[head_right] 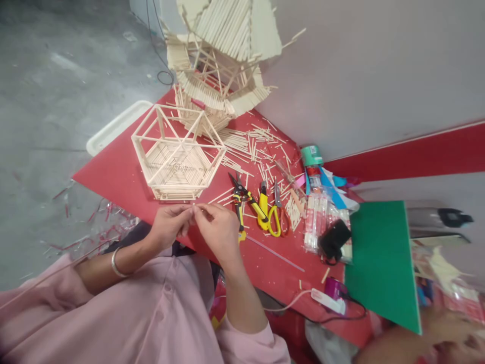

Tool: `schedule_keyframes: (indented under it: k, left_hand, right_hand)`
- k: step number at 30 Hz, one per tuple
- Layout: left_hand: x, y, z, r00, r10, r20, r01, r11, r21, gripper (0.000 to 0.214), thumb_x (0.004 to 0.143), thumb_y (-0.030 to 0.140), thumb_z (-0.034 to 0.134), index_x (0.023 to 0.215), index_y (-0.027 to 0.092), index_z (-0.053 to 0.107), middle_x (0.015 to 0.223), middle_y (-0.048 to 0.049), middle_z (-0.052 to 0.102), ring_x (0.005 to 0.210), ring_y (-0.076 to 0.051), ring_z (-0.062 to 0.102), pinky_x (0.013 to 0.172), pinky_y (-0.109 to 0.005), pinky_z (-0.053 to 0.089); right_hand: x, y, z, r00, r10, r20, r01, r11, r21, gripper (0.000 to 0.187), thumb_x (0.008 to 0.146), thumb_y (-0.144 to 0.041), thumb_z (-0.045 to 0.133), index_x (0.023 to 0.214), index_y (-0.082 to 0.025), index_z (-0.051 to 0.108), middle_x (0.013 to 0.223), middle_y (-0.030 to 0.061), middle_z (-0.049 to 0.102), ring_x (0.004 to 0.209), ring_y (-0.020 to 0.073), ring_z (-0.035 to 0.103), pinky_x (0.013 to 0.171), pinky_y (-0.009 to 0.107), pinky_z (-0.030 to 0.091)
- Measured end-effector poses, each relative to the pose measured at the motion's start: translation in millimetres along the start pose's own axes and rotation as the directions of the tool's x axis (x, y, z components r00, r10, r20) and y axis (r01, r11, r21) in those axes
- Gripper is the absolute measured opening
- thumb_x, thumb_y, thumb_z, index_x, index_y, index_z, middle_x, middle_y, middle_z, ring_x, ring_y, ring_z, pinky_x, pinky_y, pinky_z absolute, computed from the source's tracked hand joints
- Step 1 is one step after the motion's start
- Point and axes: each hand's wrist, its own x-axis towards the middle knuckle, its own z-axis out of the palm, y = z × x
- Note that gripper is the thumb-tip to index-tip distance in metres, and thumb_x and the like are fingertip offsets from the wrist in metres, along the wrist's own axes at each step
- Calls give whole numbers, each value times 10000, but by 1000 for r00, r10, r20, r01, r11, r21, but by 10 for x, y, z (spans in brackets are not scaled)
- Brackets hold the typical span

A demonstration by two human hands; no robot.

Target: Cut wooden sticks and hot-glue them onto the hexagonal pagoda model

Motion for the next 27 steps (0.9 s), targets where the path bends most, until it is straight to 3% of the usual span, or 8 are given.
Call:
schedule_keyframes:
  k: [7,11,14,17,21,27]
  left_hand:
    - [-23,53,-71,999,15,52,-17,999,39,421,710,527,756,830,124,759,403,51,518,323,-53,421,350,-170,289]
    - [-33,29,-89,994,-56,98,63,996,-71,385,718,441,758,943,129,758,423,48,547,328,-65,442,347,-174,302]
    - [-26,17,-91,983,-140,118,163,964,-211,358,673,389,782,917,131,739,535,21,627,350,-70,478,327,-180,294]
    - [-13,38,-90,977,-193,88,211,924,-319,339,624,338,797,881,137,703,626,8,667,362,-67,490,311,-179,290]
    - [4,79,-89,984,-175,37,177,916,-360,267,613,316,789,746,143,636,625,2,663,362,-64,485,311,-180,306]
    - [35,114,-89,980,-190,65,201,905,-375,289,607,316,781,802,137,665,611,16,636,368,-69,485,311,-182,277]
  right_hand:
    - [54,-12,91,994,103,42,-106,993,59,244,841,-407,640,851,-212,786,755,30,761,649,171,669,608,259,500]
    - [90,-65,137,980,195,26,-197,962,189,248,807,-415,664,810,-191,771,670,21,740,588,167,657,565,254,499]
    - [143,-110,161,966,260,7,-251,928,276,251,775,-425,688,774,-184,759,626,12,724,524,155,633,517,247,487]
    - [187,-127,192,957,288,-43,-261,914,310,243,754,-416,702,771,-179,759,635,11,727,536,154,635,531,249,497]
    - [192,-96,256,956,284,-67,-252,920,301,238,774,-404,690,780,-178,763,625,0,716,561,154,640,564,254,504]
    - [158,-31,339,958,285,-44,-255,909,328,284,804,-448,687,836,-177,765,602,-4,700,553,151,635,564,254,503]
